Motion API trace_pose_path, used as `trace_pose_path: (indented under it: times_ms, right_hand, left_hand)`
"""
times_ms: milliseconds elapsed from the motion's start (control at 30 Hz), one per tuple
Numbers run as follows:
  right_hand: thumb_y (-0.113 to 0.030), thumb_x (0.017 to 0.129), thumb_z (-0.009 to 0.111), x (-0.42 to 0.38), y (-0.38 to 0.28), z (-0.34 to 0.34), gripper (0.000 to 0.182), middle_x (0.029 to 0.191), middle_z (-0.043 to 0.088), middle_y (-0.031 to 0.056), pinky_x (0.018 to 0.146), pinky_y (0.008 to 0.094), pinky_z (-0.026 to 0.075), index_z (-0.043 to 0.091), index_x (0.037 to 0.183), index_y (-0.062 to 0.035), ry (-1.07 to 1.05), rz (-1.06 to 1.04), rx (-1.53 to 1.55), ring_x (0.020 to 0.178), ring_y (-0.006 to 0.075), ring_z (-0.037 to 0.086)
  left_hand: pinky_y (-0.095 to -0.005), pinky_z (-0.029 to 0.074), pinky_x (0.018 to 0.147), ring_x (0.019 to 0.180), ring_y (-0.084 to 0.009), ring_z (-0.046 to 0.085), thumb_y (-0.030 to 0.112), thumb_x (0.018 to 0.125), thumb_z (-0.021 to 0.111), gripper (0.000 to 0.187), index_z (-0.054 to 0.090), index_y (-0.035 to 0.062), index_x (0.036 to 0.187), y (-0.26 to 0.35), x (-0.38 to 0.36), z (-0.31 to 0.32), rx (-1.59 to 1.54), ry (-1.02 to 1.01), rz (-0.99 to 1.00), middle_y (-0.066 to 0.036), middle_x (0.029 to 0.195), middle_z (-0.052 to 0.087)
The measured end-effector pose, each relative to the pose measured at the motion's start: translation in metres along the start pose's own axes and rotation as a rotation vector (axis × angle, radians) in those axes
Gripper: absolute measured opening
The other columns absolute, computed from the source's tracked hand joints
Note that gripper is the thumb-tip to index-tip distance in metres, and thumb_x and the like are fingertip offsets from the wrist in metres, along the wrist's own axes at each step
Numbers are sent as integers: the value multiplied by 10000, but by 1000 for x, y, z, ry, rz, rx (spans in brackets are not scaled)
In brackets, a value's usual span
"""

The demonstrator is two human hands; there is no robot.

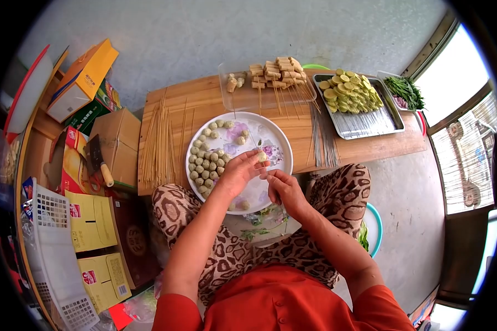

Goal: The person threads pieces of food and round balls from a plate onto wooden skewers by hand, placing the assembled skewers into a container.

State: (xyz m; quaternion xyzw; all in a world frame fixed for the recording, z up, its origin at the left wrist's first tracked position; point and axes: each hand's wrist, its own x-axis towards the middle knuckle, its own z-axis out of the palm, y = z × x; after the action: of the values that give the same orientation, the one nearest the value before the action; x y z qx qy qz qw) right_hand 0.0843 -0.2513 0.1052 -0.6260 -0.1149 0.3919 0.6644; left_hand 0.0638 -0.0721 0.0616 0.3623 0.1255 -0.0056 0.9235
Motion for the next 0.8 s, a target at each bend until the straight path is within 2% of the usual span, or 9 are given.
trace_pose_path:
  times_ms: [100, 200, 233, 333, 400, 433, 633, 767, 800]
  right_hand:
    - [-226, 953, 454, 2, 0, -3, 229, 538, 462, -7, 461, 211, 299, 588, 1027, -55, 38, 4, 32, 470, 66, 380]
    - [-208, 973, 447, -1, 0, -4, 218, 520, 441, -10, 449, 217, 295, 596, 1014, -54, 52, -10, 33, 450, 73, 364]
    - [-208, 974, 448, -2, 0, -4, 216, 522, 441, -11, 449, 217, 295, 597, 1012, -56, 49, -5, 36, 451, 73, 363]
    - [-212, 963, 454, -2, 2, -5, 220, 526, 451, -6, 449, 218, 296, 592, 1014, -48, 35, 1, 45, 456, 72, 368]
    - [-216, 951, 458, -3, 2, -5, 230, 528, 459, -1, 447, 219, 298, 587, 1018, -38, 27, 5, 51, 460, 72, 374]
    - [-211, 963, 455, -3, 3, -4, 219, 526, 453, -7, 447, 218, 294, 593, 1014, -49, 27, 3, 50, 458, 70, 367]
    - [-204, 971, 457, -6, 7, -5, 208, 525, 449, -13, 446, 215, 291, 599, 1012, -58, 23, -6, 47, 457, 66, 358]
    - [-197, 968, 460, -8, 7, -5, 203, 522, 445, -14, 443, 215, 293, 599, 1011, -55, 22, -2, 49, 454, 64, 362]
    - [-197, 968, 460, -9, 7, -5, 203, 522, 445, -14, 443, 215, 293, 599, 1011, -55, 20, -1, 48, 454, 64, 362]
  left_hand:
    - [-326, 517, 788, 945, -218, 623, 248, 911, 581, 303, 577, 16, 1106, 11, 0, -2, 187, 12, -21, -78, 1020, 621]
    - [-288, 495, 716, 831, -153, 627, 243, 871, 633, 245, 620, 60, 1033, 23, 7, -24, 788, 327, 102, -58, 1009, 635]
    - [-288, 495, 716, 831, -153, 627, 243, 871, 633, 245, 620, 60, 1033, 20, 8, -34, 787, 332, 103, -58, 1009, 635]
    - [-316, 485, 694, 821, -180, 629, 199, 823, 664, 230, 622, 57, 1000, 14, 7, -42, 1335, 345, 228, -77, 973, 625]
    - [-368, 483, 707, 842, -237, 622, 146, 781, 678, 235, 612, 51, 985, 4, -6, -28, 1929, 335, 227, -92, 947, 584]
    - [-425, 477, 730, 885, -304, 593, 105, 769, 674, 183, 606, 41, 927, 0, -7, -30, 1964, 300, 196, -110, 980, 516]
    - [-453, 475, 742, 932, -337, 566, 32, 742, 643, 123, 589, 33, 853, -19, -9, -29, 2265, 195, 149, -134, 1051, 438]
    - [-430, 489, 727, 909, -332, 567, -3, 707, 639, 163, 594, 14, 863, -19, -12, -27, 2261, 184, 221, -136, 1023, 456]
    - [-399, 497, 717, 895, -309, 582, 1, 723, 638, 159, 598, 2, 877, -15, -9, -29, 1992, 235, 261, -128, 1013, 494]
